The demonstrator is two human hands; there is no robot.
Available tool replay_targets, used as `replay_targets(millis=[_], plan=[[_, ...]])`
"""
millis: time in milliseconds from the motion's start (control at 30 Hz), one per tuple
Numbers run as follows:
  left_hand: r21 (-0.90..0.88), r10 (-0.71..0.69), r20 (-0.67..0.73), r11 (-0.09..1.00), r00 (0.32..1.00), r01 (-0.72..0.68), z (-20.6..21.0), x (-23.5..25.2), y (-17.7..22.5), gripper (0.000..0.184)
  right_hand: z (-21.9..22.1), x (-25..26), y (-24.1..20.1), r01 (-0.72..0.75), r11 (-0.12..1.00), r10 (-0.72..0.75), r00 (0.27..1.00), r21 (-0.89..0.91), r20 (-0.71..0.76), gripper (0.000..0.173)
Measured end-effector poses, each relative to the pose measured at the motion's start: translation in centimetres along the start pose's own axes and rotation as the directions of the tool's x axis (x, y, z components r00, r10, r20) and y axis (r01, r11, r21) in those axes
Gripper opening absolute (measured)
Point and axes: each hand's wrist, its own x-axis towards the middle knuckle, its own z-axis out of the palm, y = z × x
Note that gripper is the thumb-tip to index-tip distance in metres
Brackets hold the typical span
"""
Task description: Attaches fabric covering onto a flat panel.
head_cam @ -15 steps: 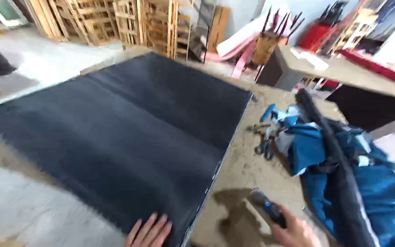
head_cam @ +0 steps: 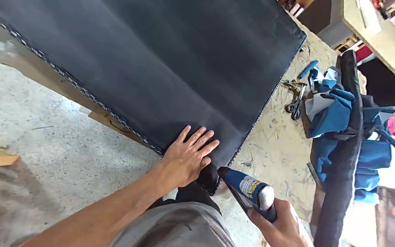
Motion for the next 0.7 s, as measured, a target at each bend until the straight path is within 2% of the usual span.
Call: replay_targets(millis=[100,200,367,500,700], plan=[[0.022,0.031,-0.005,0.999,1.0,-0.031,-0.3,-0.1,-1.2,0.057,0.3,0.5,-0.1,0.003,0.999,-0.003,1.0,-0.048,-0.006,0.03],[0.044,0.031,0.02,0.999,0.999,-0.032,-0.8,0.0,-2.7,0.056,0.6,1.4,0.0,-0.017,0.996,0.018,1.0,-0.087,0.012,0.024],[0.017,0.015,-0.005,1.0,1.0,-0.014,-1.1,0.0,-3.0,0.056,-0.8,1.9,-1.1,0.017,0.997,-0.015,1.0,-0.072,0.017,0.024],[0.012,0.023,-0.065,1.0,0.998,-0.022,-0.6,-0.1,-3.0,0.055,0.1,3.9,-1.7,0.015,0.992,-0.006,0.997,-0.123,0.074,0.024],[-0.008,-0.002,-0.045,1.0,0.999,0.001,-0.5,0.1,-3.1,0.054,-0.2,1.1,-2.8,0.046,0.99,-0.033,0.995,-0.132,0.093,0.025]])
